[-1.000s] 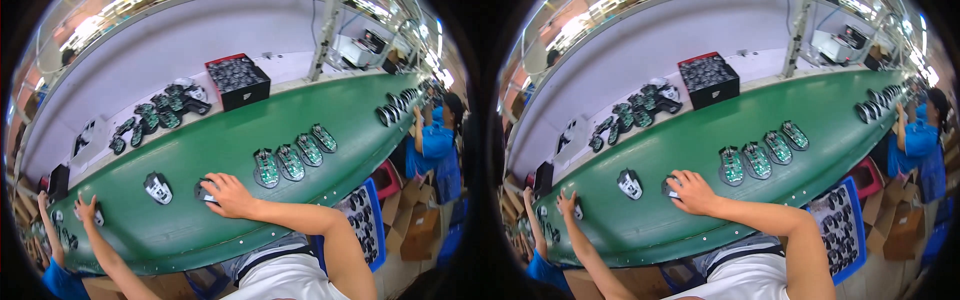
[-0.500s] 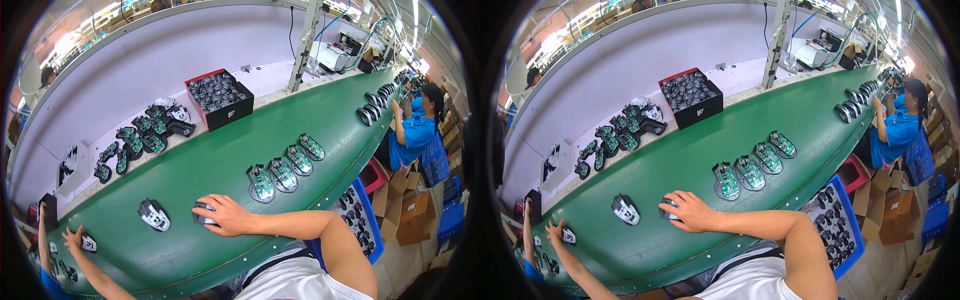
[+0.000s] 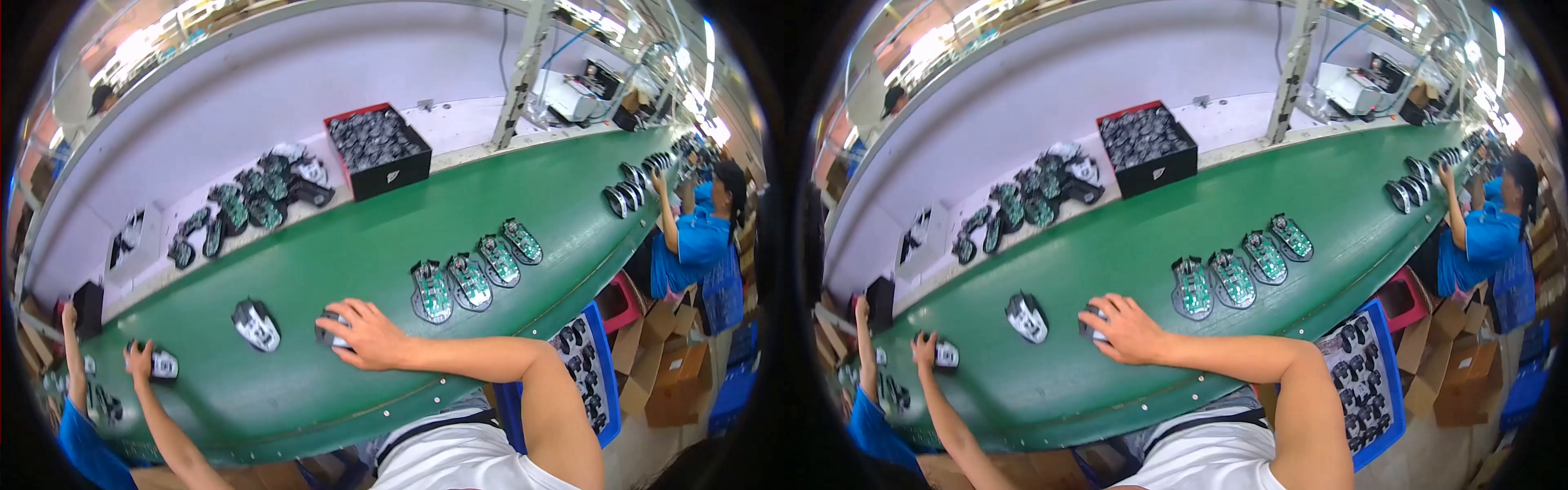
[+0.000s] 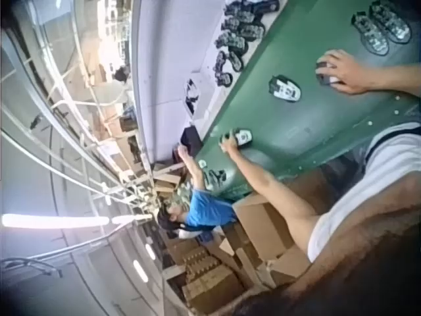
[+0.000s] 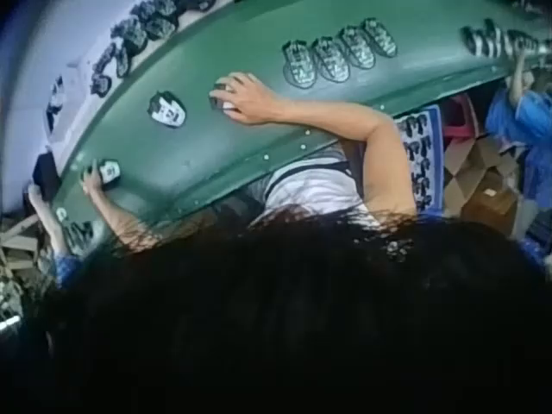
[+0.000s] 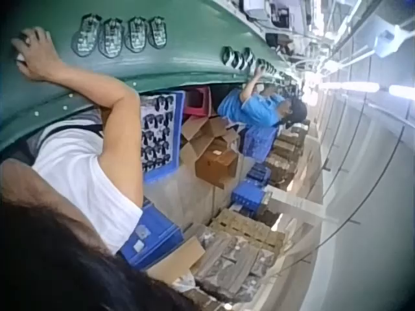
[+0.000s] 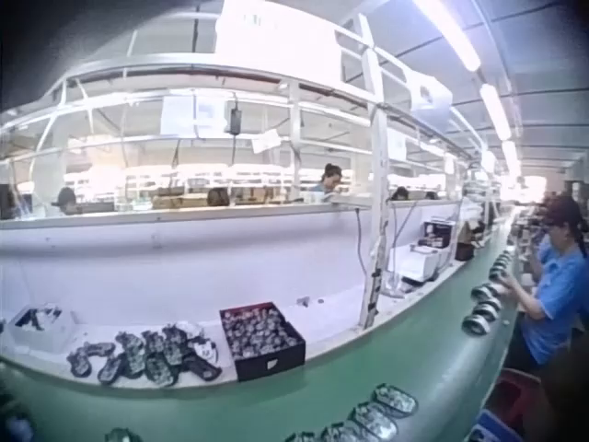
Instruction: The person assembles computer mice on a conveyor belt by taking scroll wheels from a box, installing them onto mouse circuit board bases, and fitting top shells onto the bases by hand.
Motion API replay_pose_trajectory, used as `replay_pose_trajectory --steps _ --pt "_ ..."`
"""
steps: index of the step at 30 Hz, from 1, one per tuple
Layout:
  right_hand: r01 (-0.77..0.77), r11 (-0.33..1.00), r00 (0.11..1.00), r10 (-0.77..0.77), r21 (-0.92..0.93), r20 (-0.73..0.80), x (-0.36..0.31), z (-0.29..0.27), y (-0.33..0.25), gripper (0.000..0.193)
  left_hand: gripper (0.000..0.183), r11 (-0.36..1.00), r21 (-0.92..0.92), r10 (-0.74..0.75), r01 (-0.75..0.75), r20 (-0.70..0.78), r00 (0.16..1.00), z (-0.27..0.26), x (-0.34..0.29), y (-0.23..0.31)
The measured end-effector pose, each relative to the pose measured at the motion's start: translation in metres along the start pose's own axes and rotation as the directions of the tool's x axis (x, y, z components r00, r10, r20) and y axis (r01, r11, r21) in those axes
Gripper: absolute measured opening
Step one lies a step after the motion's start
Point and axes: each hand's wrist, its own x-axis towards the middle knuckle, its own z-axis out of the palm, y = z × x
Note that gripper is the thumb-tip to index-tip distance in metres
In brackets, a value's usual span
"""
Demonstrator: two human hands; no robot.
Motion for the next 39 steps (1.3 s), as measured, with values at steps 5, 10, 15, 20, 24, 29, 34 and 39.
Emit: replay_pose_trajectory --steps 5,10,15,20,24,29,34,39 --pt "-0.01 0.998 0.998 0.006 0.057 0.067 -0.015 -0.014 0.016 0.058 0.067 0.978 -0.073 0.185 -0.193 -0.1 0.978 0.006 -0.098 0.132" --pt "0.018 0.994 0.999 -0.021 0.107 0.03 -0.04 -0.091 0.032 0.057 0.057 0.928 -0.27 0.249 -0.255 -0.057 0.967 0.003 -0.189 0.217" --pt "-0.29 0.954 0.891 0.237 -0.083 -0.387 -0.096 -0.227 0.127 0.047 0.032 0.726 -0.441 0.38 -0.528 -0.384 0.842 0.013 -0.214 0.229" --pt "-0.415 0.872 0.892 0.333 -0.259 -0.306 -0.16 -0.247 0.194 0.046 0.025 0.242 -0.828 0.163 -0.506 -0.479 0.862 0.041 -0.207 0.219" --pt "-0.451 0.857 0.88 0.382 -0.247 -0.282 -0.171 -0.232 0.206 0.047 0.025 0.305 -0.833 0.166 -0.462 -0.431 0.887 0.048 -0.204 0.208" --pt "-0.474 0.835 0.871 0.398 -0.278 -0.289 -0.17 -0.22 0.209 0.045 0.024 0.278 -0.862 0.17 -0.424 -0.39 0.905 0.059 -0.2 0.205" --pt "-0.451 0.75 0.892 0.401 -0.484 -0.209 -0.169 -0.211 0.201 0.044 0.024 0.288 -0.862 0.181 -0.416 -0.377 0.908 0.058 -0.203 0.203" --pt "-0.469 0.76 0.883 0.419 -0.45 -0.213 -0.168 -0.208 0.2 0.042 0.026 0.334 -0.852 0.191 -0.403 -0.358 0.914 0.048 -0.21 0.205"
